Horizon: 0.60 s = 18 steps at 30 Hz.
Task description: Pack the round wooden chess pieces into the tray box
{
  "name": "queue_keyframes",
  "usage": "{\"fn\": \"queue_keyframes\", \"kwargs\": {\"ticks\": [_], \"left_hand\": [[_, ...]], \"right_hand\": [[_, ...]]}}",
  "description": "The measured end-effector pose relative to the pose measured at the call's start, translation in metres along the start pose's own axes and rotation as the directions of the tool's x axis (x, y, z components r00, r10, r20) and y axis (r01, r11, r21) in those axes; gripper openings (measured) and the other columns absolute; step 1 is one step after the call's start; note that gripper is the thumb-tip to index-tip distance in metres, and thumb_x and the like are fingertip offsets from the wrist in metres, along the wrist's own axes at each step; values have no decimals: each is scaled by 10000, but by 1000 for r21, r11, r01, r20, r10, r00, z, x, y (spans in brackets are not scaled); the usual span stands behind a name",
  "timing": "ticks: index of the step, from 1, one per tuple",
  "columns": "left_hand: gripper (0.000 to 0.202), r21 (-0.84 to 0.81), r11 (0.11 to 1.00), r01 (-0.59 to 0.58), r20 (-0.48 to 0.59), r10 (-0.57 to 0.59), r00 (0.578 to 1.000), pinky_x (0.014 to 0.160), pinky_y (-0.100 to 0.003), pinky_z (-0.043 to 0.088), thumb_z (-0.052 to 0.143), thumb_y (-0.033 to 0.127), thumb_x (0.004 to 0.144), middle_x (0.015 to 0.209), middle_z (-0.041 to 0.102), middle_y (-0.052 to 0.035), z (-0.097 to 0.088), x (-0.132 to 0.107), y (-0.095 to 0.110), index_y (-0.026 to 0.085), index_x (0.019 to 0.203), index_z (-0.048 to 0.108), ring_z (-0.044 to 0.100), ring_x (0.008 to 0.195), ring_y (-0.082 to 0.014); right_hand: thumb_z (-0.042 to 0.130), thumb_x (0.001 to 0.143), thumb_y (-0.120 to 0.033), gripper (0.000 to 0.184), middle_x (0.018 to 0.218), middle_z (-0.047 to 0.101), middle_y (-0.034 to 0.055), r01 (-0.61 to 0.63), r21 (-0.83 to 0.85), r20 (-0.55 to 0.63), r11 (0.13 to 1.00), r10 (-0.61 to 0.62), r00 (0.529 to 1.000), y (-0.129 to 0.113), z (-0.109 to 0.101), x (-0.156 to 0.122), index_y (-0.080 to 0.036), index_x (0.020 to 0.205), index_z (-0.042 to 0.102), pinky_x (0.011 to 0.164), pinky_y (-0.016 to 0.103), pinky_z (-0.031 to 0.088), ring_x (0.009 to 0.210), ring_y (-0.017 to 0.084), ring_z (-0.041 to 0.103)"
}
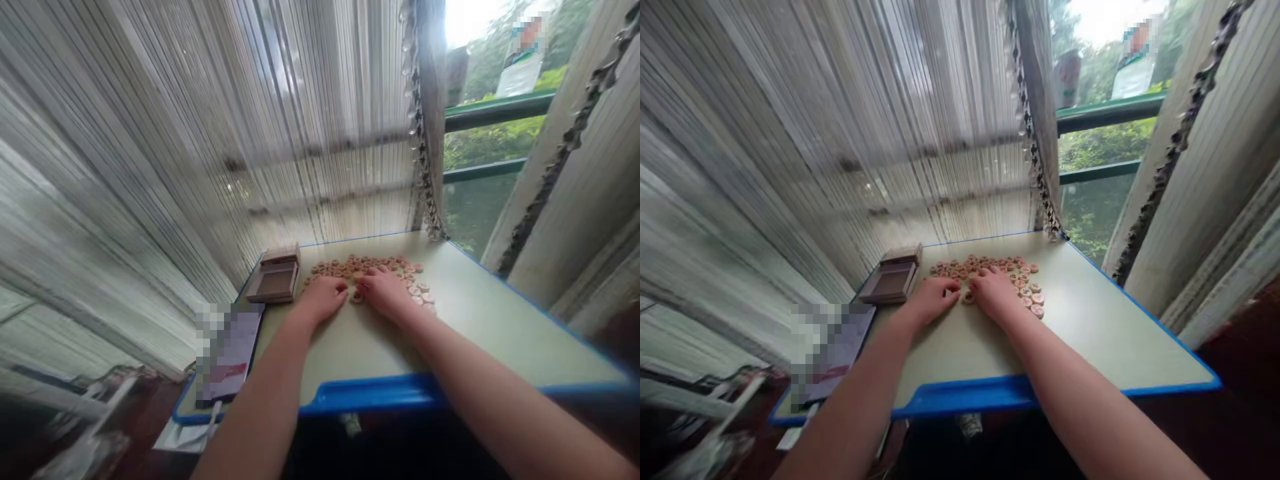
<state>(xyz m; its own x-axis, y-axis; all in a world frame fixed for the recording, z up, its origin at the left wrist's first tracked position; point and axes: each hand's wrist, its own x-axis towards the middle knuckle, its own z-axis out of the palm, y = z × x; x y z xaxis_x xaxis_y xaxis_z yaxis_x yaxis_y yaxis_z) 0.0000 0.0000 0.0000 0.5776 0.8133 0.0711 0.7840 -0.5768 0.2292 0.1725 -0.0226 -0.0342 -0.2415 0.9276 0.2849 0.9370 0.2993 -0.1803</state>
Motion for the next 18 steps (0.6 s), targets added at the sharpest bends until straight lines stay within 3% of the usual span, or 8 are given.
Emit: {"fn": "queue_keyframes", "kwargs": {"ticks": [3,6,9,11,13,15,16,18], "left_hand": [[177,-44,998,-55,34,56,998,742,-261,445,540,259,762,842,679,-24,3,-2,1,203,848,685,597,805,-165],[198,-92,994,-64,2,64,998,757,-254,455,562,253,741,874,674,-25,4,-4,0,201,891,681,599,823,-162],[262,-96,995,-6,-109,-5,994,831,-283,457,567,281,744,986,665,-45,1,-4,-3,191,970,665,593,919,-185],[291,-33,998,50,-180,-55,982,915,-318,429,544,301,772,1070,644,-68,-1,-3,-6,179,1013,651,564,1022,-208],[327,59,991,124,-217,-108,970,1001,-353,370,486,308,818,1199,582,-99,0,-1,-10,161,1076,624,493,1148,-234],[385,127,967,223,-210,-194,958,1068,-378,288,429,309,852,1350,453,-121,3,0,-14,141,1169,567,363,1277,-261],[417,142,949,280,-195,-251,948,1087,-390,252,400,317,865,1403,383,-127,6,1,-16,131,1216,528,294,1320,-272],[479,140,918,372,-120,-357,926,1098,-404,220,348,351,884,1445,307,-140,12,2,-18,114,1288,449,216,1354,-280]], "right_hand": [[406,874,-306,309,908,654,81,2,17,24,1000,-3,1000,-4,-2,0,-199,843,694,767,322,363,906,246,491],[389,877,-316,324,950,645,83,-51,55,15,997,51,999,-4,-10,-1,-212,858,695,807,335,356,945,247,481],[389,869,-355,328,1068,608,93,-253,86,-15,964,255,967,4,-18,-2,-231,968,676,863,378,334,1031,272,453],[379,863,-417,402,1168,552,138,-479,78,7,875,480,877,14,-22,-1,-203,1087,635,897,431,308,1097,317,424],[352,853,-491,531,1248,476,209,-679,61,111,732,671,733,25,-23,-1,-144,1191,571,901,475,294,1135,373,404],[328,835,-551,632,1269,440,253,-784,50,249,619,752,610,34,-23,0,-108,1242,523,882,488,311,1132,411,413],[322,827,-569,655,1263,446,255,-801,52,298,597,756,583,36,-23,0,-106,1250,512,873,482,325,1124,414,424],[326,818,-574,656,1233,485,236,-789,67,335,610,731,594,39,-25,-1,-112,1249,506,863,459,351,1113,396,444]]}}
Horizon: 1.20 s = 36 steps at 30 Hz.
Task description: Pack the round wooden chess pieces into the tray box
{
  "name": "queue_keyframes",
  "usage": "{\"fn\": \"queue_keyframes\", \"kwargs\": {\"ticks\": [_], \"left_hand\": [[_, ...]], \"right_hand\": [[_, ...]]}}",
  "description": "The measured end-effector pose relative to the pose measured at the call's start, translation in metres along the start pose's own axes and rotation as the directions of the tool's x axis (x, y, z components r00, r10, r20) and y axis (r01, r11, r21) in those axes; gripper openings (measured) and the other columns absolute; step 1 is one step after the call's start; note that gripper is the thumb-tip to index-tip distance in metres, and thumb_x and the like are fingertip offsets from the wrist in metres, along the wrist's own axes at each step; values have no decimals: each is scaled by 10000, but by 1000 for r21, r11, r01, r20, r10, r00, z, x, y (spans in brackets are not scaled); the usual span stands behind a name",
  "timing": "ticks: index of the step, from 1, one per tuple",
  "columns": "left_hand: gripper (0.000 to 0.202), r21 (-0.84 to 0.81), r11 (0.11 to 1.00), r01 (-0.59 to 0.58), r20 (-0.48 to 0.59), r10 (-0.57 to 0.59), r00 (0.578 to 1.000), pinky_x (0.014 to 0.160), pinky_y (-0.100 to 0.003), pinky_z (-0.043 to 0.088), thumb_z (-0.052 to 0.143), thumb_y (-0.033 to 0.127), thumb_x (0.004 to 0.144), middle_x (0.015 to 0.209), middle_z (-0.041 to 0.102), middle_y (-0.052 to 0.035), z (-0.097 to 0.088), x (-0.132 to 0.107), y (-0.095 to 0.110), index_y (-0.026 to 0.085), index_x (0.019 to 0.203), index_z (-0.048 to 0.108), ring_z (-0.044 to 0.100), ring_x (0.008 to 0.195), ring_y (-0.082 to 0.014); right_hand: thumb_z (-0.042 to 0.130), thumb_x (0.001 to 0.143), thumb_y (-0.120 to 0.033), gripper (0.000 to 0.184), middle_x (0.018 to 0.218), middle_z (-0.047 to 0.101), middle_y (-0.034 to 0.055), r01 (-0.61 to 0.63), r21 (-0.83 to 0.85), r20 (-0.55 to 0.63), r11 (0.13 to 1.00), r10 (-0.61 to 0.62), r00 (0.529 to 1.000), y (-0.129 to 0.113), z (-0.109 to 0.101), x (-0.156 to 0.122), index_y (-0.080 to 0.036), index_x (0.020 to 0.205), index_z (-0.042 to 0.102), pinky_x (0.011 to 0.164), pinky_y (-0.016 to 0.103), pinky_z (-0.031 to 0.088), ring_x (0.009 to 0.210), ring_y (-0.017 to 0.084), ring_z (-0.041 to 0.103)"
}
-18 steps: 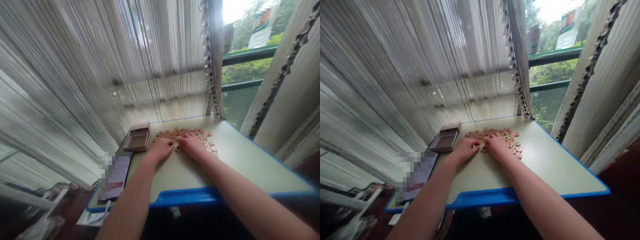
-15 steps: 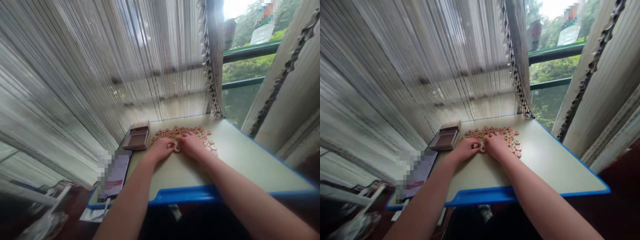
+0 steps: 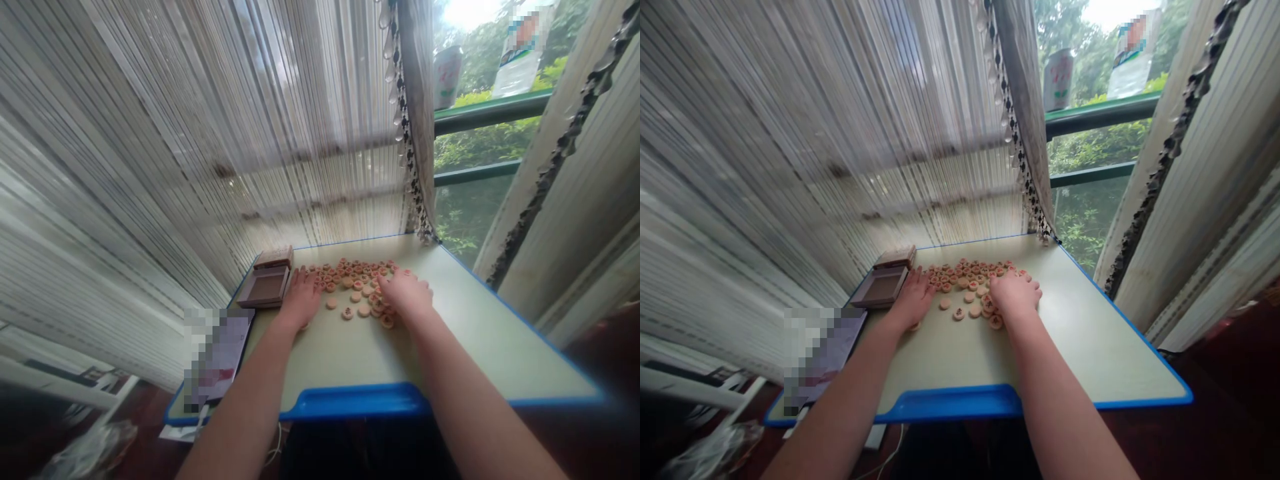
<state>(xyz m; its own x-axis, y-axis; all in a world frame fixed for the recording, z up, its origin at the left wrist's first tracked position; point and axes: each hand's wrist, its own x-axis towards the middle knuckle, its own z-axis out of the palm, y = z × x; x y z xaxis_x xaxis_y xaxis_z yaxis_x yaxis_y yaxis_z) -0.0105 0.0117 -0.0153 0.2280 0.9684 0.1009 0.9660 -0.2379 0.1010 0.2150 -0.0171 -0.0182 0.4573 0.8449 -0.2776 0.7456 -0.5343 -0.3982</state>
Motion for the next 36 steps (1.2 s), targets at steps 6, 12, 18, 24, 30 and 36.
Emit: {"fn": "queue_keyframes", "kwargs": {"ticks": [6,12,18,24,30,36], "left_hand": [[528,-72,997,3,105,5,994,1103,-407,200,293,411,896,1434,312,-173,15,0,8,85,1291,421,223,1354,-254],[454,-247,966,-77,-7,78,997,1096,-350,249,276,344,911,1402,385,-134,15,3,18,111,1246,476,300,1325,-195],[357,-308,922,-237,-132,205,970,1042,-336,331,376,328,882,1274,524,-109,11,3,18,142,1122,564,444,1206,-191],[297,-294,913,-282,-136,252,958,895,-321,429,418,351,867,1022,633,-93,13,0,22,146,928,622,552,992,-196],[361,-339,894,-292,-201,235,951,848,-295,436,353,375,895,965,647,-84,4,-10,20,148,902,632,565,925,-178],[408,-313,910,-272,-168,229,959,813,-303,438,327,392,904,909,651,-91,3,-10,26,143,855,646,569,876,-183]], "right_hand": [[348,836,-466,543,1122,556,231,168,-113,78,979,-160,984,0,1,-14,-76,1138,574,826,416,388,1078,354,471],[343,836,-511,590,1277,426,254,239,-193,40,952,-236,971,-6,18,-28,-93,1213,516,905,436,312,1167,378,400],[326,800,-596,701,1398,297,202,220,-201,-42,955,-232,972,-14,36,-28,-148,1334,399,1015,502,124,1304,383,198],[294,805,-617,653,1286,478,155,224,-162,-130,961,-246,961,-4,26,-3,-180,1225,538,971,477,263,1203,344,377],[362,804,-514,502,867,684,113,128,63,-164,990,-116,980,14,2,7,-176,981,690,741,335,420,853,253,601],[474,753,-407,395,839,694,118,244,64,-178,968,-230,957,13,6,1,-143,918,716,651,279,418,796,232,618]]}}
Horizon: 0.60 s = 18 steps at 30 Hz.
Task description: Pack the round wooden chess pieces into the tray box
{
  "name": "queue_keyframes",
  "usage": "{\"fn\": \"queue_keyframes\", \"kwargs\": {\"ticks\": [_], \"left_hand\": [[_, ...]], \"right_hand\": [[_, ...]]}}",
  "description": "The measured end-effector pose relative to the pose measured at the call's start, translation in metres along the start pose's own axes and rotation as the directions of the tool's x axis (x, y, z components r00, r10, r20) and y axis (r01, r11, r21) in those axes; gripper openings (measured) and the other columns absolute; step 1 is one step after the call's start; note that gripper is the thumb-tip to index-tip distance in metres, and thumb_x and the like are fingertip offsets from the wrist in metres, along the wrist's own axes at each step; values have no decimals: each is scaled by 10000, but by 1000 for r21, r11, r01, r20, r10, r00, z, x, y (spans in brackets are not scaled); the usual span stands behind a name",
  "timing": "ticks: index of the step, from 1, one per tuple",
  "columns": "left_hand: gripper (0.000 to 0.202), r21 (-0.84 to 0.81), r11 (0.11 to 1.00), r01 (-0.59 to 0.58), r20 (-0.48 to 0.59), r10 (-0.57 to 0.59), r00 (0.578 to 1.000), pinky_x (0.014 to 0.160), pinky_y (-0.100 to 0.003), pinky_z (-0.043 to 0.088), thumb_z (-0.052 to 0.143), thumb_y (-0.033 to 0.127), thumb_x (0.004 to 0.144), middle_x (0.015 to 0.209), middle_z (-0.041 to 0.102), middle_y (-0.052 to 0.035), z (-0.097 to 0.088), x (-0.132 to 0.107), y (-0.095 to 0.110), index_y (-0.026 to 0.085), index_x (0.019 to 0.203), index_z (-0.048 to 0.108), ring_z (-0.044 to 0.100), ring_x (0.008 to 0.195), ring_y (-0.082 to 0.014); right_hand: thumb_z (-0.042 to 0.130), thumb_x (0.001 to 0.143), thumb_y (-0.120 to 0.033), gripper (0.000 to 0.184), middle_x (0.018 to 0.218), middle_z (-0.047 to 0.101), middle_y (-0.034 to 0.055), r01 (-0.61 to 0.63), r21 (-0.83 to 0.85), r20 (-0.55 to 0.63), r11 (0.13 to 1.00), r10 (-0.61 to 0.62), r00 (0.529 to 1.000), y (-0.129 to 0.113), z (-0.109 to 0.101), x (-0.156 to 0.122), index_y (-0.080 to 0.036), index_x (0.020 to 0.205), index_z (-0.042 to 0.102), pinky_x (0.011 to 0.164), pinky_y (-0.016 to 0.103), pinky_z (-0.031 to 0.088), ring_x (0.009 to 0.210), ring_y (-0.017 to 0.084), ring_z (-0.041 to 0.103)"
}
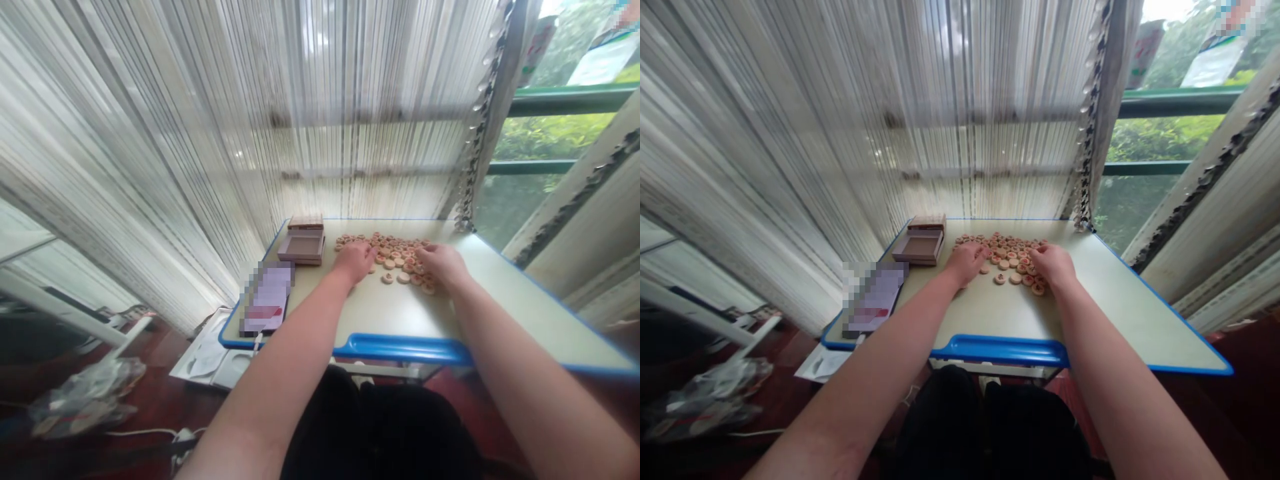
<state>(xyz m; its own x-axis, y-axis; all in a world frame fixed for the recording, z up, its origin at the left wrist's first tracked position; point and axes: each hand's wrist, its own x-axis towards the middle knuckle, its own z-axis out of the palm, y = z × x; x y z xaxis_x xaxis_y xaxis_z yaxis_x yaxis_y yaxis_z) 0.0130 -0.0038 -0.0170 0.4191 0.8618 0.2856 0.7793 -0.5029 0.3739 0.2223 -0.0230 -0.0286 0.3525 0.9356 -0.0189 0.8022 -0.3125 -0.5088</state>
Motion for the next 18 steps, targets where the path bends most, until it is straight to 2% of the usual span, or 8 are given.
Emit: {"fn": "queue_keyframes", "kwargs": {"ticks": [3,6,8,11,13,15,16,18], "left_hand": [[421,5,999,-45,-4,45,999,803,-304,434,332,411,900,893,651,-93,0,1,1,143,850,652,571,871,-186],[457,-20,1000,-11,-68,9,998,790,-294,432,289,423,912,905,652,-92,-4,-1,-3,148,871,652,573,866,-178],[465,-11,999,41,-91,-42,995,772,-293,431,279,419,914,888,654,-96,-6,-3,-6,140,872,649,576,850,-180],[468,8,999,47,-92,-46,995,760,-293,424,286,420,913,885,659,-100,-8,-4,-7,138,832,650,578,846,-184],[475,14,999,42,-79,-41,996,756,-292,420,286,419,914,878,661,-99,-7,-4,-6,135,807,651,578,836,-183],[487,16,999,52,-64,-51,997,747,-289,420,282,429,914,853,663,-94,-6,-4,-6,134,794,650,578,813,-178],[493,19,998,57,-58,-56,997,741,-287,421,279,436,914,844,663,-90,-5,-4,-6,135,791,649,578,803,-175],[499,33,998,58,-55,-57,997,731,-283,423,272,446,913,840,664,-85,-5,-3,-6,141,788,647,578,797,-173]], "right_hand": [[511,735,-376,382,900,691,105,18,28,-51,999,-17,999,-4,-1,-5,-152,975,706,683,288,440,809,224,616],[505,755,-334,348,983,676,91,168,69,-149,983,-157,976,-10,-9,-16,-157,978,705,762,289,442,883,214,599],[520,754,-329,322,958,679,80,235,92,-84,968,-228,970,-11,-18,-26,-164,957,708,743,292,449,833,203,604],[551,745,-381,314,856,684,69,249,120,51,961,-256,965,-2,-30,-41,-185,939,701,656,314,460,692,191,600],[559,746,-398,312,929,669,91,299,81,-44,951,-297,954,12,-31,-47,-178,923,692,705,340,462,773,216,603],[509,784,-368,302,1040,632,117,347,44,-243,937,-327,913,28,-26,-48,-155,922,674,827,365,434,945,243,575],[478,803,-353,307,1052,623,130,340,43,-315,940,-310,897,35,-22,-47,-140,917,666,871,367,414,998,245,555],[418,830,-343,334,986,631,141,245,78,-433,966,-189,882,45,-15,-41,-124,925,651,864,347,412,954,225,564]]}}
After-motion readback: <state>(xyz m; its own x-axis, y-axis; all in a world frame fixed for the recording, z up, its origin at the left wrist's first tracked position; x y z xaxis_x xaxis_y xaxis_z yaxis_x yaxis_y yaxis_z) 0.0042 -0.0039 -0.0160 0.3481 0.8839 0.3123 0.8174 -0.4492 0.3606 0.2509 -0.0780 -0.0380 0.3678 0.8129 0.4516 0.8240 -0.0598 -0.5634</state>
